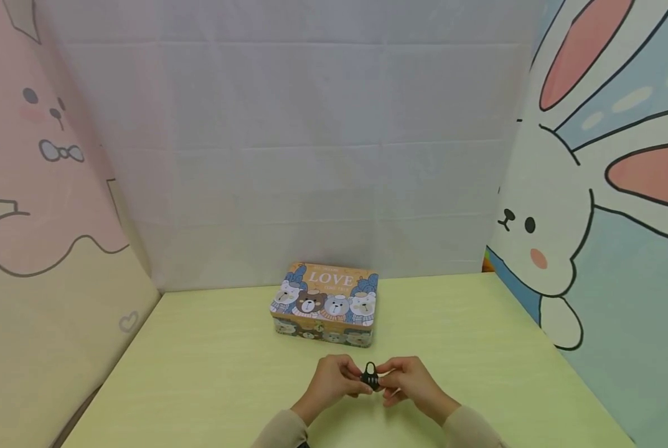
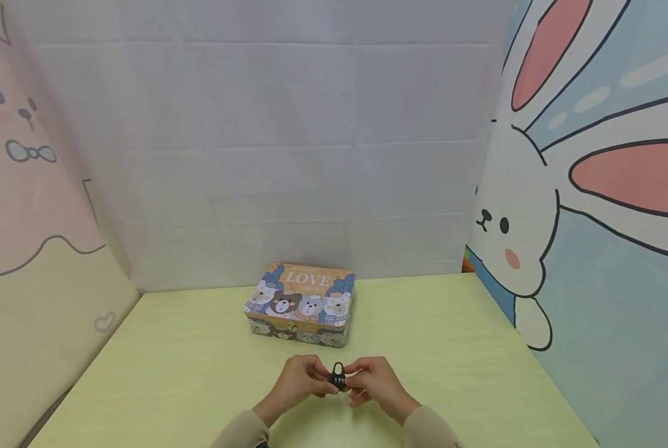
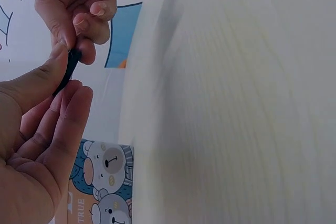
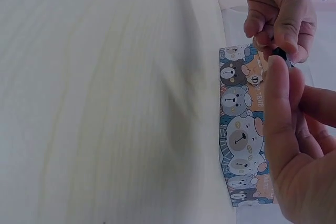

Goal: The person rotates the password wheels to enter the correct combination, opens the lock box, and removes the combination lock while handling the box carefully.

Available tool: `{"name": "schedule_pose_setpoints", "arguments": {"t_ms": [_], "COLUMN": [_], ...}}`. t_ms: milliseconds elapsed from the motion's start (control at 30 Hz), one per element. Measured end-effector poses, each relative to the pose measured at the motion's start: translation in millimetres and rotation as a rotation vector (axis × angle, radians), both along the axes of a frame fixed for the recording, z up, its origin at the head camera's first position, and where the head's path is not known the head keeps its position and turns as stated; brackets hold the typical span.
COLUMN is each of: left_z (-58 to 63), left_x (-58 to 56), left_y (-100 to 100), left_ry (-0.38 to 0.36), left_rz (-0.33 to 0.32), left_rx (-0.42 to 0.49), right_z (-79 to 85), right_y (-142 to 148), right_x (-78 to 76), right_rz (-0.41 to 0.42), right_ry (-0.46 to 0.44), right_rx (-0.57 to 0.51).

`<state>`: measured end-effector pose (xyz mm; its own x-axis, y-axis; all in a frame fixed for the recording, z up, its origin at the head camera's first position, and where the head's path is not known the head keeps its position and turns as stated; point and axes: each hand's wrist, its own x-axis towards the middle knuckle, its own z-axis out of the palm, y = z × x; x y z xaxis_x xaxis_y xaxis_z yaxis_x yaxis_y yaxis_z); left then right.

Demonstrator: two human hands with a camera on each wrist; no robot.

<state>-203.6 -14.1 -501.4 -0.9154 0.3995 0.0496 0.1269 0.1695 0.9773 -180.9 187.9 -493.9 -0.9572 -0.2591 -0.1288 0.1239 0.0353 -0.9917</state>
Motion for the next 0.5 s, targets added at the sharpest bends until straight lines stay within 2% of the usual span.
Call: {"name": "schedule_pose_setpoints", "arguments": {"t_ms": [167, 500], "left_z": [-0.9, -3.5], "left_x": [3.2, 11.5], "left_y": [3, 10], "left_ry": [-0.010, -0.002], "left_rz": [-0.023, -0.046], "left_rx": [0.010, -0.041], "right_z": [0.0, -3.7], "right_y": [6, 17], "right_x": [4.7, 11.4], "right_rz": [0.020, 0.059], "right_ry": [-0.004, -0.034], "right_rx": [0.019, 0.058]}}
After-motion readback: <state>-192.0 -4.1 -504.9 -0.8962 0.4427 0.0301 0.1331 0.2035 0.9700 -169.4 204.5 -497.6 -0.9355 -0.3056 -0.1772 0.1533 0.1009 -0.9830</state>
